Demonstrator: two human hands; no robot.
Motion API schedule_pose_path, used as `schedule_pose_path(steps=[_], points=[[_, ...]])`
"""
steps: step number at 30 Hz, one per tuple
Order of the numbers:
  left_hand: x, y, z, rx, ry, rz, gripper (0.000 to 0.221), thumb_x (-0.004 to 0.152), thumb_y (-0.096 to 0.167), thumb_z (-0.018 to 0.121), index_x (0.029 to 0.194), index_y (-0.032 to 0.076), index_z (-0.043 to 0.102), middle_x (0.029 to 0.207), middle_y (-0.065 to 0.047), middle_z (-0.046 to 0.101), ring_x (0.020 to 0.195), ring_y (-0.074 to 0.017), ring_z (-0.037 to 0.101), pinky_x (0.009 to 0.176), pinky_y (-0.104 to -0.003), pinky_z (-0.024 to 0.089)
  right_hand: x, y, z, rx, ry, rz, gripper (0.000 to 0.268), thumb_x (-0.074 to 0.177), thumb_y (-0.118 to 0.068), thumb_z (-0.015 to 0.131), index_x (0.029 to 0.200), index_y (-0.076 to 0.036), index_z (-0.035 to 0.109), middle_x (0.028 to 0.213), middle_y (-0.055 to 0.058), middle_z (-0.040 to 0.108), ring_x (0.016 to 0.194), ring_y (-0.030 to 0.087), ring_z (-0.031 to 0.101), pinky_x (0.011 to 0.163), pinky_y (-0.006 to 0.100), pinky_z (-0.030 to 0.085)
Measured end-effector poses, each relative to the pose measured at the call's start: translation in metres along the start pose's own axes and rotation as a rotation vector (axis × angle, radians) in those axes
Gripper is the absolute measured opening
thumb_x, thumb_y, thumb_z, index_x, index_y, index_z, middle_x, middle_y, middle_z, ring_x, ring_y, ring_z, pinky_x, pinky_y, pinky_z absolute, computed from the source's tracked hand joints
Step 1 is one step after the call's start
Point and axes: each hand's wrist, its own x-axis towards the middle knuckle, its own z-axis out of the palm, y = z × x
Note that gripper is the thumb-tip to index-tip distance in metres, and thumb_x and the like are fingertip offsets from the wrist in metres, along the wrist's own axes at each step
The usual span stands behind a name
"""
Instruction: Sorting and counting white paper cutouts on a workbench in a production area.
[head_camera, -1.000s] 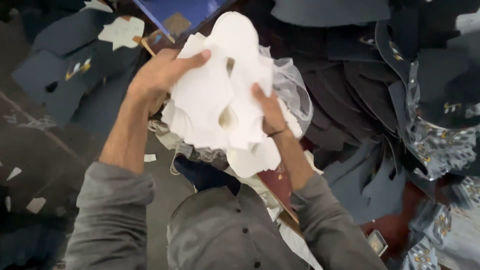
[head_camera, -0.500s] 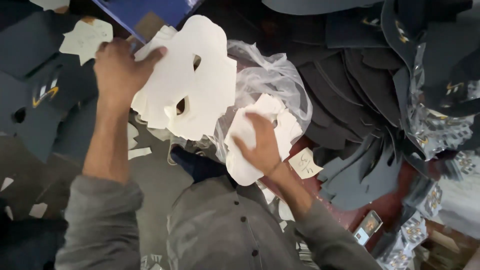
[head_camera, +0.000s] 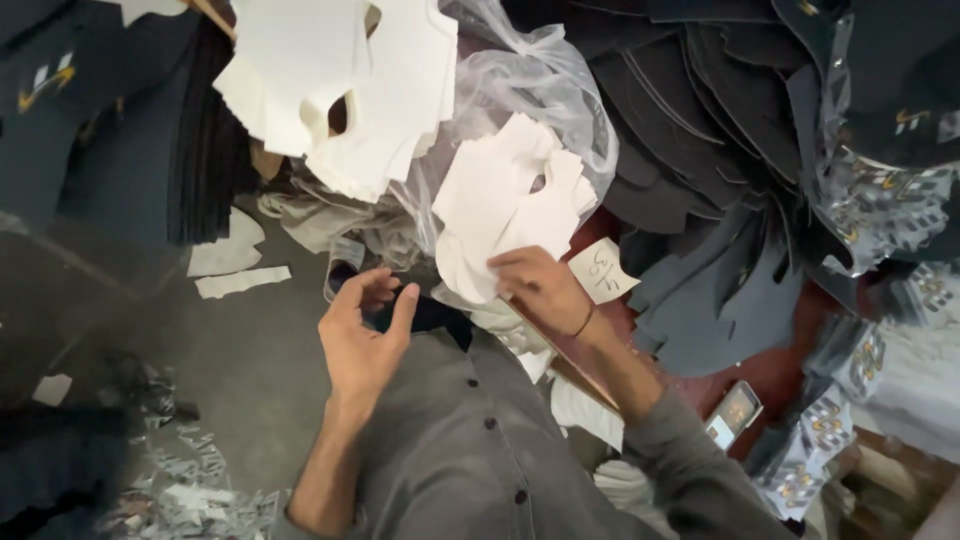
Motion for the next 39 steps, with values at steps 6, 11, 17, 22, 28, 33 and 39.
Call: schedule_pose_path(steps=[6, 11, 17, 22, 28, 33, 39], points=[[-0.045, 0.003, -0.037, -0.145, 0.022, -0.05, 0.03, 0.093, 0.014, 0.077, 0.117, -0.001, 0.068, 0.101, -0.008, 0.076, 0.091, -0.0134, 0.07, 0.086, -0.028, 0.057, 0.0, -0.133, -0.107, -0.472, 0.279, -0.12, 0.024, 0.08, 0.004, 0.068, 0.102, -0.005, 0.067, 0.097, 0.014, 0.066, 0.086, 0.027, 0.064, 0.076, 0.037, 0.051], [-0.064, 0.008, -0.03, -0.435, -0.172, -0.059, 0.04, 0.102, 0.021, 0.065, 0.135, 0.001, 0.057, 0.122, -0.011, 0.07, 0.11, -0.0146, 0.066, 0.099, -0.032, 0.053, -0.03, -0.097, -0.037, -0.043, 0.741, -0.112, 0.018, 0.092, -0.004, 0.056, 0.107, -0.006, 0.067, 0.095, 0.02, 0.062, 0.081, 0.025, 0.057, 0.069, 0.033, 0.047], [-0.096, -0.059, -0.03, -1.134, -0.236, -0.437, 0.061, 0.1, 0.031, 0.045, 0.155, 0.005, 0.039, 0.143, -0.011, 0.056, 0.131, -0.0252, 0.054, 0.112, -0.044, 0.041, -0.023, -0.154, 0.055, -0.147, -0.063, -0.776, 0.026, 0.095, -0.005, 0.061, 0.121, -0.007, 0.06, 0.127, 0.022, 0.065, 0.12, 0.036, 0.066, 0.104, 0.044, 0.057], [-0.111, -0.04, -0.06, -1.164, 0.037, -0.458, 0.071, 0.087, 0.025, 0.037, 0.151, -0.003, 0.039, 0.146, -0.021, 0.056, 0.136, -0.0353, 0.054, 0.118, -0.043, 0.032, 0.01, -0.094, 0.028, -0.586, 0.212, -0.433, 0.044, 0.078, -0.018, 0.073, 0.117, 0.002, 0.065, 0.113, 0.022, 0.069, 0.098, 0.043, 0.066, 0.083, 0.046, 0.054], [-0.109, -0.083, -0.071, -1.046, 0.032, -0.417, 0.064, 0.09, 0.03, 0.034, 0.138, -0.012, 0.044, 0.121, -0.033, 0.068, 0.125, -0.0353, 0.058, 0.115, -0.043, 0.033, -0.002, -0.024, -0.002, -0.239, 0.312, 0.0, 0.019, 0.106, -0.011, 0.052, 0.114, 0.001, 0.064, 0.098, 0.022, 0.069, 0.088, 0.037, 0.07, 0.08, 0.041, 0.054], [-0.088, -0.067, -0.057, -0.97, 0.042, -0.286, 0.06, 0.091, 0.029, 0.035, 0.138, -0.008, 0.042, 0.112, -0.031, 0.07, 0.111, -0.0359, 0.062, 0.105, -0.046, 0.043, -0.012, -0.082, -0.033, -0.126, 0.742, 0.103, 0.021, 0.11, -0.018, 0.05, 0.12, -0.001, 0.058, 0.085, 0.014, 0.065, 0.075, 0.023, 0.061, 0.069, 0.037, 0.051], [-0.073, -0.042, -0.018, -1.012, -0.153, -0.339, 0.051, 0.092, 0.03, 0.04, 0.138, 0.007, 0.045, 0.116, -0.017, 0.072, 0.114, -0.0321, 0.064, 0.1, -0.043, 0.045, -0.022, -0.162, 0.054, -0.262, 0.022, -0.496, 0.024, 0.108, -0.019, 0.054, 0.126, -0.004, 0.058, 0.132, 0.022, 0.063, 0.11, 0.037, 0.066, 0.091, 0.046, 0.056]])
